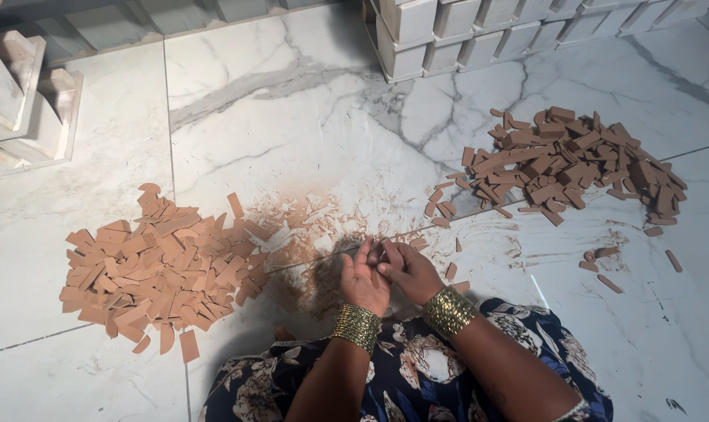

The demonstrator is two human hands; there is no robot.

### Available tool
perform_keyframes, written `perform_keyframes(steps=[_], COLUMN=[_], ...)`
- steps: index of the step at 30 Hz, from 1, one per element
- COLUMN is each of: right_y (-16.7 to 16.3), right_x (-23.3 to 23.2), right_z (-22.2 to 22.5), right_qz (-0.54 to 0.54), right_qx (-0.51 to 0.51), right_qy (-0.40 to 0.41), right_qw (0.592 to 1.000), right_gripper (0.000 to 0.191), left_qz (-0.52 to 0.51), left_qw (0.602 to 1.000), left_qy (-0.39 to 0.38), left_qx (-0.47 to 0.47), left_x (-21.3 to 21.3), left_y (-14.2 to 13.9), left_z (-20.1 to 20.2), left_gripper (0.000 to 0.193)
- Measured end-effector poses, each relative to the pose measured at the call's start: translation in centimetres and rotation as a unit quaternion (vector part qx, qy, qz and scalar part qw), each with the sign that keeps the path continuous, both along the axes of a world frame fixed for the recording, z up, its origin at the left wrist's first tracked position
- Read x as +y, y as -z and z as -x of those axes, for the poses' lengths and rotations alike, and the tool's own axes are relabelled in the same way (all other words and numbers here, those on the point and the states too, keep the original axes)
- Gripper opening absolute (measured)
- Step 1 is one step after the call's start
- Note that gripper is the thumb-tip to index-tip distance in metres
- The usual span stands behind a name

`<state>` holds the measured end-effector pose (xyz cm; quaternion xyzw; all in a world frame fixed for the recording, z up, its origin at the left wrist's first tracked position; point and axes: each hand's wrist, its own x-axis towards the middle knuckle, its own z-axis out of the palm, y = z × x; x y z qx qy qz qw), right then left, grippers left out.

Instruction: The person sits on the floor and repeatedly picks up small clay pieces, rolls them between the palms, and places them back into a pile. The hands work continuously on individual pieces without using any tools.

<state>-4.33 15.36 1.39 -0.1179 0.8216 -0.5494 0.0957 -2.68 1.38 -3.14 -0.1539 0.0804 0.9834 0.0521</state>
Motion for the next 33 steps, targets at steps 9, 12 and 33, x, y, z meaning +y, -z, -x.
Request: perform_keyframes(steps=[9, 12, 33], right_y=[-5.7, -6.0, -4.1], right_x=[-2.9, -4.3, -4.7], right_z=[-6.3, -5.3, -5.4], right_qz=[-0.181, -0.235, -0.180], right_qx=[0.142, 0.119, 0.124], right_qy=[-0.014, 0.004, 0.009], right_qw=[0.973, 0.965, 0.976], right_gripper=[0.053, 0.052, 0.049], left_qz=[0.084, 0.114, 0.217], left_qw=[0.995, 0.993, 0.976], left_qy=[0.025, 0.017, -0.025], left_qx=[-0.044, -0.020, 0.010], left_x=[-0.9, -0.7, -1.6], left_y=[-4.0, -3.2, -0.8], left_z=[-0.1, 0.0, 0.2], left_gripper=[0.093, 0.095, 0.090])
